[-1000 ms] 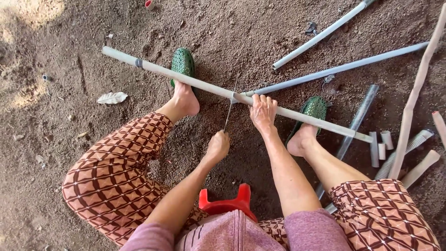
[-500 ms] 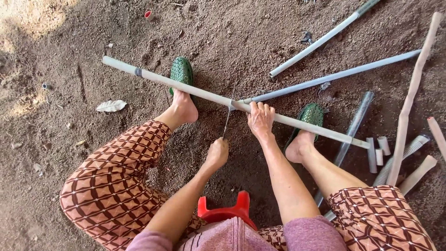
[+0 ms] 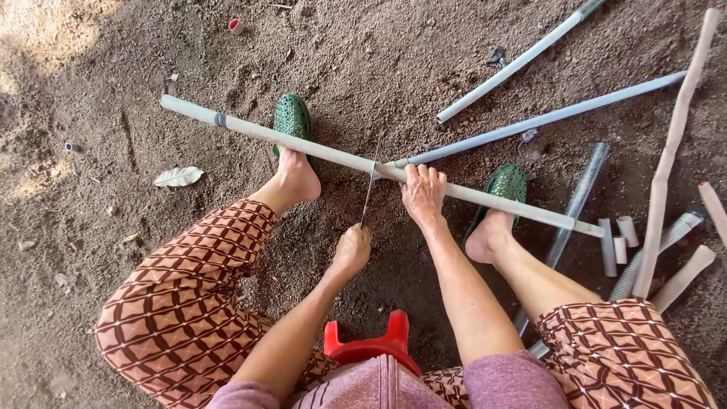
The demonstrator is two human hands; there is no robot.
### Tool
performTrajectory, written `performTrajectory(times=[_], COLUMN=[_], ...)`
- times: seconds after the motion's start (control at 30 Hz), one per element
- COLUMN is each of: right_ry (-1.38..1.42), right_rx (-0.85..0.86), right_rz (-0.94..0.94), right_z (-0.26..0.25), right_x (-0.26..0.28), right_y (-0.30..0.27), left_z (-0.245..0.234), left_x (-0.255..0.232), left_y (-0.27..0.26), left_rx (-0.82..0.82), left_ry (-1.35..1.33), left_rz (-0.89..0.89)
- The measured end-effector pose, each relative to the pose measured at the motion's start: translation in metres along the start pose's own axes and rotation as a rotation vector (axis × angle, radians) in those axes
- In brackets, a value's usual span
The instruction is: The person sits on a small red stool on a dirt ground and uses a hand saw to cut a long white pipe. They hold the pipe steady with their left hand and saw back and forth with their right hand. Several other cut pipe pieces are visible on the ground nearby.
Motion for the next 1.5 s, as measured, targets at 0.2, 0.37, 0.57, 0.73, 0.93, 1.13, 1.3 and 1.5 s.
performTrajectory(times=[0.2,0.37,0.57,0.73,0.93,1.13,1.3,1.5], right_ry=[0.001,-0.008,-0.015,-0.004,-0.013,-0.012,-0.041,-0.041], right_rx=[-0.01,0.013,0.034,0.043,0.035,0.001,0.01,0.005], right_rz=[0.007,0.006,0.016,0.007,0.024,0.013,0.025,0.012], right_z=[0.004,0.006,0.005,0.013,0.012,0.006,0.014,0.02], right_x=[-0.003,-0.002,0.0,-0.006,-0.004,-0.005,-0.005,-0.009], right_y=[-0.001,-0.002,0.0,0.001,-0.001,0.002,0.0,0.003], left_z=[0.014,0.007,0.016,0.007,-0.003,-0.008,0.008,-0.02], left_x=[0.046,0.017,0.038,0.025,0.014,0.029,0.011,0.016], left_y=[0.09,0.024,0.041,0.061,-0.002,0.065,-0.004,0.037], left_rx=[-0.093,-0.08,-0.033,-0.049,0.061,-0.021,0.099,-0.01], left_ry=[-0.568,-0.637,-0.684,-0.583,-0.763,-0.584,-0.74,-0.714], left_rz=[-0.166,-0.185,-0.21,-0.157,-0.234,-0.169,-0.298,-0.25])
Point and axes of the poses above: each hand's wrist, its own y-axis towards the middle knuckle, its own z-axis out of the palm, x = y × z, the point moved 10 cm from there along y, towards the middle knuckle, and after that the axes turned 3 degrees about -z, right-handed, at the moved point
